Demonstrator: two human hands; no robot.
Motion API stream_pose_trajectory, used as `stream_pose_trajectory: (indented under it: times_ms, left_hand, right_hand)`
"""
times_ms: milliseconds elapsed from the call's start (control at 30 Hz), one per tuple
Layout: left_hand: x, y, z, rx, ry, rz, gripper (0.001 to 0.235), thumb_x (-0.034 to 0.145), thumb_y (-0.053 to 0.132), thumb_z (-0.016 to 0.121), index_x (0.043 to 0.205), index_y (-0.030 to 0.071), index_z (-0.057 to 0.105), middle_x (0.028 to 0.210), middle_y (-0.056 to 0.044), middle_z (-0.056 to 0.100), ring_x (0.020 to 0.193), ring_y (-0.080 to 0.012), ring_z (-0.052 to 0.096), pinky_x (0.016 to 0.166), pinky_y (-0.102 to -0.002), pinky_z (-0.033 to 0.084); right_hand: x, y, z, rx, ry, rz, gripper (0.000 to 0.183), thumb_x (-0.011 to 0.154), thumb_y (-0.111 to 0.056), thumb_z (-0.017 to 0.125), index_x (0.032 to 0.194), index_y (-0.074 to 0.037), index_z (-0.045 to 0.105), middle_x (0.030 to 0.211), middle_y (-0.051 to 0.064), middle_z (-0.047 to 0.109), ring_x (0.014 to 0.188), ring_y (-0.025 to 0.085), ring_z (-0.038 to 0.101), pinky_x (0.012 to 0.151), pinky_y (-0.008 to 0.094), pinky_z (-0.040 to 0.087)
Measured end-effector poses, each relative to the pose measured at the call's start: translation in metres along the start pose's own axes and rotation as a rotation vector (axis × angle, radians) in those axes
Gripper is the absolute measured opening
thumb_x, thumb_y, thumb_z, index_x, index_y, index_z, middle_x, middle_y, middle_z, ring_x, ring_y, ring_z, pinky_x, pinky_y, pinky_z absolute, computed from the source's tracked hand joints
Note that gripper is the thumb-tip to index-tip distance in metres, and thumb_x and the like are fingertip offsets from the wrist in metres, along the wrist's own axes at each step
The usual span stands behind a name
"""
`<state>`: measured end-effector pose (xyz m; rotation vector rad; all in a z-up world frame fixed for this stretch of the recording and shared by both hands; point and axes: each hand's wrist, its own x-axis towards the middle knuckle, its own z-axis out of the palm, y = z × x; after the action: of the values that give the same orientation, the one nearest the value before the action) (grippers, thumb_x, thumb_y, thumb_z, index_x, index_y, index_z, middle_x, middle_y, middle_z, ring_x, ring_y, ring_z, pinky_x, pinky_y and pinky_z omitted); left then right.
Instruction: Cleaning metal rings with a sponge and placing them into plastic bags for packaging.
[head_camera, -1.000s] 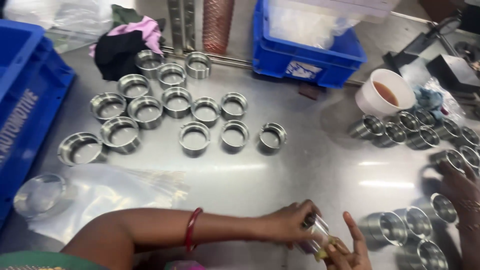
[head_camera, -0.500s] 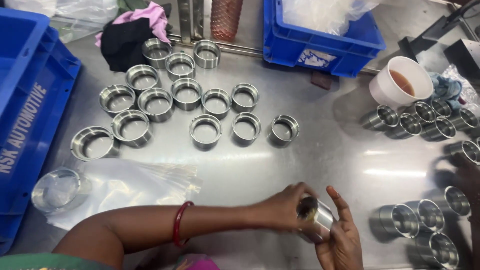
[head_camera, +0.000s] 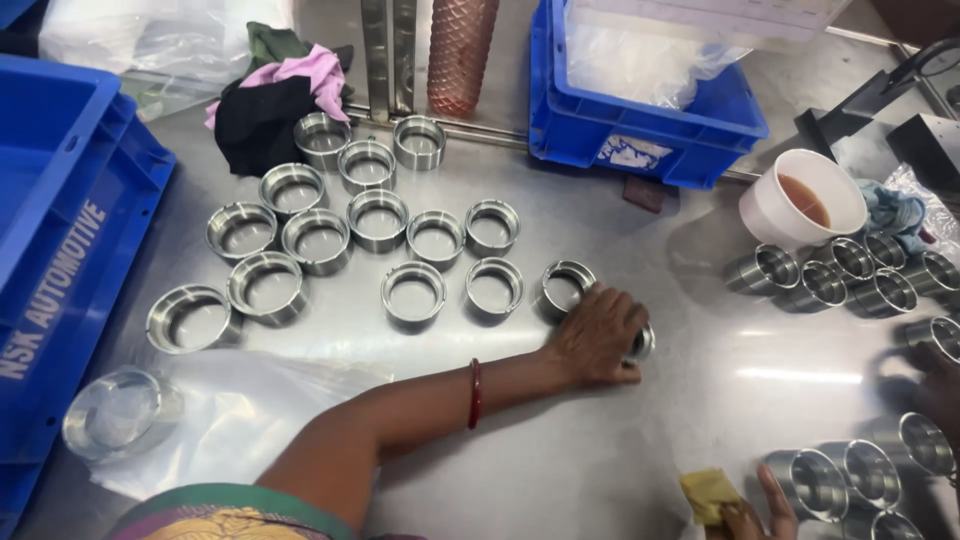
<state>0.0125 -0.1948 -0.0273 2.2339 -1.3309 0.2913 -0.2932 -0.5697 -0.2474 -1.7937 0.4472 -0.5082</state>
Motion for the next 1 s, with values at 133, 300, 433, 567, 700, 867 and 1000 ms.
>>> stream_pose_trajectory:
  times_ms: [133, 300, 433, 567, 700, 867, 1000]
  left_hand:
    - [0.015, -0.036, -0.009, 0.131, 0.074, -0.121, 0.078, 0.069, 0.055, 0.076, 0.123, 0.002, 0.057, 0.114, -0.014, 0.058, 0.115, -0.0290, 0.054, 0.114, -0.060, 0.030]
    - [0.021, -0.091, -0.029, 0.313, 0.088, -0.358, 0.073, 0.078, 0.057, 0.071, 0.126, 0.004, 0.057, 0.120, -0.012, 0.060, 0.119, -0.0245, 0.055, 0.118, -0.064, 0.022]
    - [0.022, -0.112, -0.048, 0.347, 0.049, -0.515, 0.075, 0.078, 0.060, 0.068, 0.127, 0.004, 0.057, 0.120, -0.010, 0.060, 0.121, -0.0236, 0.054, 0.117, -0.066, 0.020]
    - [0.020, -0.121, -0.059, 0.460, 0.004, -0.651, 0.081, 0.081, 0.064, 0.065, 0.134, 0.003, 0.054, 0.130, -0.017, 0.057, 0.133, -0.0305, 0.047, 0.117, -0.066, 0.017]
    - [0.023, -0.131, -0.061, 0.442, -0.005, -0.770, 0.086, 0.080, 0.059, 0.065, 0.143, 0.003, 0.048, 0.147, -0.019, 0.049, 0.145, -0.0348, 0.035, 0.110, -0.074, 0.012]
    - [0.023, -0.156, -0.063, 0.491, 0.053, -0.880, 0.088, 0.080, 0.059, 0.063, 0.149, 0.007, 0.046, 0.157, -0.014, 0.043, 0.151, -0.0324, 0.026, 0.113, -0.076, 0.002]
    - [0.019, -0.179, -0.073, 0.609, 0.035, -0.926, 0.087, 0.083, 0.059, 0.059, 0.150, 0.008, 0.043, 0.160, -0.012, 0.038, 0.153, -0.0294, 0.019, 0.113, -0.074, 0.000]
  right_hand:
    - [-0.003, -0.020, 0.014, -0.075, 0.042, -0.019, 0.056, 0.091, 0.009, 0.050, 0.146, -0.002, 0.042, 0.128, 0.031, 0.060, 0.115, 0.034, 0.064, 0.103, 0.042, 0.051]
    - [-0.015, -0.048, 0.032, -0.208, 0.116, -0.041, 0.046, 0.094, 0.003, 0.051, 0.140, -0.003, 0.047, 0.137, 0.028, 0.058, 0.113, 0.030, 0.066, 0.097, 0.038, 0.057]
    - [-0.009, -0.215, 0.136, 0.275, 0.137, 0.064, 0.047, 0.093, 0.005, 0.043, 0.140, 0.008, 0.041, 0.135, 0.027, 0.050, 0.124, 0.034, 0.058, 0.102, 0.043, 0.048]
    - [0.027, -0.313, 0.175, 0.284, 0.113, 0.204, 0.049, 0.092, 0.003, 0.055, 0.141, 0.003, 0.055, 0.128, 0.027, 0.061, 0.122, 0.031, 0.062, 0.105, 0.042, 0.050]
    - [0.104, -0.332, 0.168, -0.106, 0.034, 0.077, 0.043, 0.091, -0.006, 0.067, 0.134, -0.007, 0.068, 0.119, 0.013, 0.072, 0.108, 0.018, 0.066, 0.095, 0.031, 0.053]
    - [0.237, -0.351, 0.149, -0.418, 0.068, -0.216, 0.039, 0.096, -0.009, 0.070, 0.134, -0.006, 0.070, 0.110, 0.013, 0.074, 0.097, 0.020, 0.068, 0.087, 0.032, 0.055]
    - [0.355, -0.326, 0.129, -0.682, 0.187, -0.462, 0.032, 0.095, -0.010, 0.073, 0.126, -0.006, 0.072, 0.113, 0.019, 0.074, 0.101, 0.024, 0.073, 0.094, 0.034, 0.058]
